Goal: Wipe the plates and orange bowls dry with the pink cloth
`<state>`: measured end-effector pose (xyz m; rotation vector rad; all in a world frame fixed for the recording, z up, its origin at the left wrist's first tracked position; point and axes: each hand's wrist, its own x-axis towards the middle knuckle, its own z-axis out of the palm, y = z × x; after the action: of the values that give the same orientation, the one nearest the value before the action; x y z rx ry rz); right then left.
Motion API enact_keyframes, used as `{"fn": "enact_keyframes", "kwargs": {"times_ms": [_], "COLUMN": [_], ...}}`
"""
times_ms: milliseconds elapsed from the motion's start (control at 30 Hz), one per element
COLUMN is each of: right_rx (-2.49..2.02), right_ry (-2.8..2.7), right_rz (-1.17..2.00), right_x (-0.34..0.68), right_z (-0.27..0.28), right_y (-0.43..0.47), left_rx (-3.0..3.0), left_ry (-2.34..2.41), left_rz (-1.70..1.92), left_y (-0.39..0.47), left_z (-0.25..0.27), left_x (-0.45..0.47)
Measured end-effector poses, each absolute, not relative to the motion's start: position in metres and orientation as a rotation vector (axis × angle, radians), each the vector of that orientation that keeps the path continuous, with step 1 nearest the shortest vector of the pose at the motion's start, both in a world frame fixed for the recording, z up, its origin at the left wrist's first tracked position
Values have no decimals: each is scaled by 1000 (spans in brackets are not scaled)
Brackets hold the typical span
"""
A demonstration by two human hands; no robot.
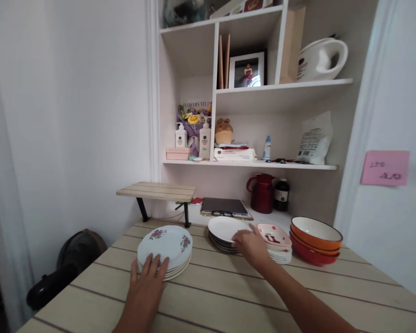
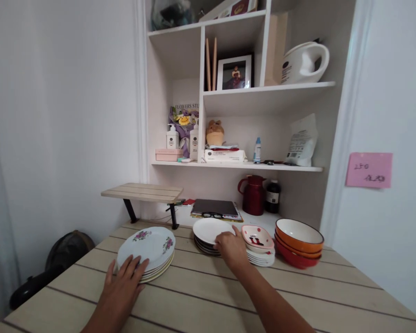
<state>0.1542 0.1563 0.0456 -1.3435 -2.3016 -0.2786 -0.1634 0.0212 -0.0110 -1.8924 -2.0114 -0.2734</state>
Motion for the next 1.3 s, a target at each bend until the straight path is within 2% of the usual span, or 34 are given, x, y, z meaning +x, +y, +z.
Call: {"fn": "enact_keyframes", "kwargs": {"times_ms": [200,667,967,1067,1300], "right_rx": [-1297,-969,-686,-557,-317], "right_ry": [-2228,-2170,-2278,-2304,-2156], "right_rz": [-331,-393,-404,-464,-479], "right_x": [147,96,45,35,9], "right_z": [56,82,70,58,21], "right_y": [146,137,99,87,87], "left_rx": [-1930,-1926,-1957,-1940,-1536], "left_ry": [-2042,-2005,-2006,-1978,-1835], "left_rz": [-278,-448,-512,-692,-1463], "left_y": [17,24,25,23,15], "left_z": [-4,-23,-27,-25,-15], "left_x": [-158,-161,-160,-161,-180]}}
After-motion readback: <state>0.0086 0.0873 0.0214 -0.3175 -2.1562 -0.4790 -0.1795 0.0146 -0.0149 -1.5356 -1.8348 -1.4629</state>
